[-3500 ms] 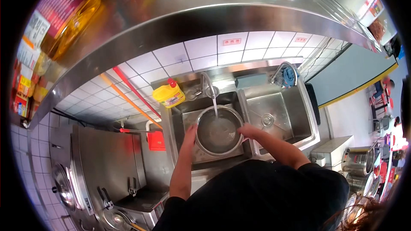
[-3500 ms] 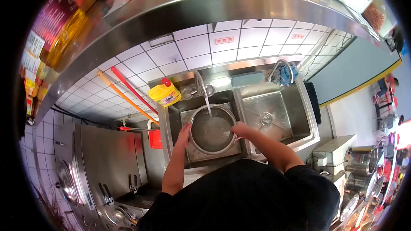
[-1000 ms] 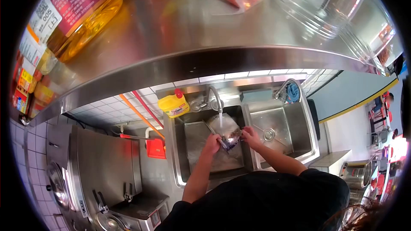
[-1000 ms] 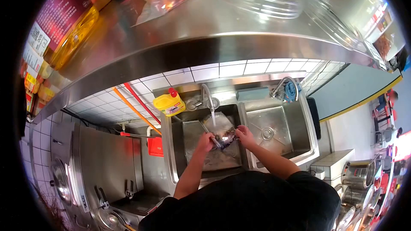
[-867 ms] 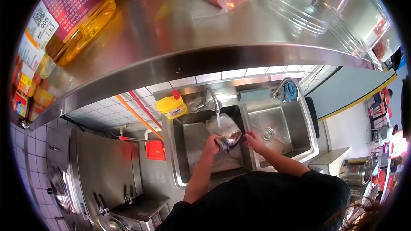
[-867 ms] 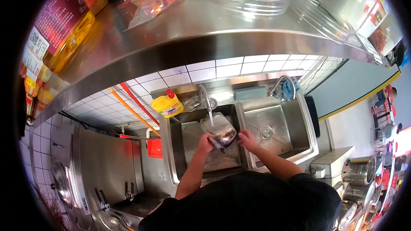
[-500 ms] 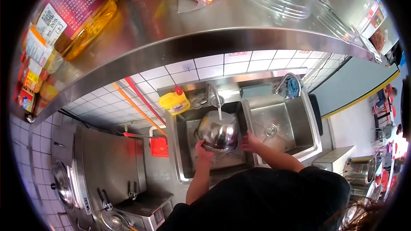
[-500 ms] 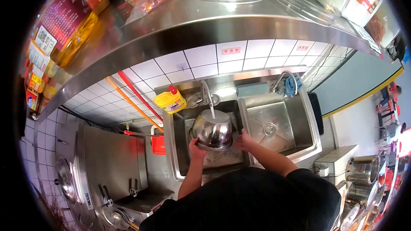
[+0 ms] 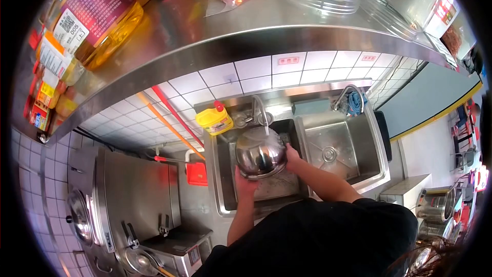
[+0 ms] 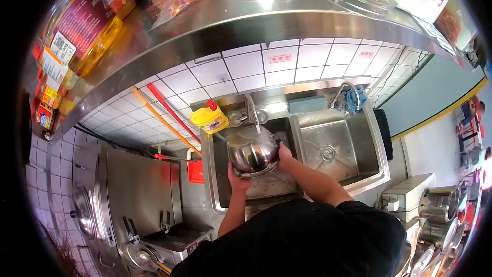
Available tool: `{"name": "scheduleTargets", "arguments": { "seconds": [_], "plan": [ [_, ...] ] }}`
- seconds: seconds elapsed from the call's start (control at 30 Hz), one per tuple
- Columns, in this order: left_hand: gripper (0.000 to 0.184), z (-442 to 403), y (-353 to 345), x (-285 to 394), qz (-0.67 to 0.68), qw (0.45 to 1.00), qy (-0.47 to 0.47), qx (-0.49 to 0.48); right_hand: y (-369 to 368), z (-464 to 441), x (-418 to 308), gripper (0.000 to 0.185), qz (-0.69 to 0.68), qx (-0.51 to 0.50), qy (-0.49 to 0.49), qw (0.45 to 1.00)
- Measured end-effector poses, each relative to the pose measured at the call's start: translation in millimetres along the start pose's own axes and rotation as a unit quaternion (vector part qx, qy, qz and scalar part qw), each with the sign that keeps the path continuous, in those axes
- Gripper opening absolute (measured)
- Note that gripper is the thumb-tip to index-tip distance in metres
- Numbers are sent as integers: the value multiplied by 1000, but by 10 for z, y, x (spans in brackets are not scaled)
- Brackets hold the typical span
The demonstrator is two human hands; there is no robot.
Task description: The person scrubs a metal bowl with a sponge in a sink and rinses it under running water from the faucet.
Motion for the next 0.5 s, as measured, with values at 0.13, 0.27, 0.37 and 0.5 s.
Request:
{"name": "scheduleTargets", "arguments": {
  "seconds": [0.13, 0.27, 0.37, 0.5],
  "plan": [
    [64, -108, 402, -274, -5, 970, 162, 182, 216, 108, -538, 52, 217, 127, 279, 927],
    [77, -222, 744, -290, -171, 941, 151, 252, 96, 308, -731, 51, 284, 59, 453, 843],
    [86, -218, 562, -152, -199, 946, 148, 206, -128, 851, -706, 48, 381, 9, 502, 776],
    [97, -280, 253, 84, -254, 940, 156, 167, -317, 1247, -486, 46, 517, -119, 482, 697]
  ]
}}
Point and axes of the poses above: each hand's wrist, its own z-axis away from the middle knuckle, its own y-axis out of the back of the hand, x = y × z, the point moved 6 cm from there along -z, towards the middle knuckle, and after that the axes turned 15 degrees about x, right-handed, at the moved point
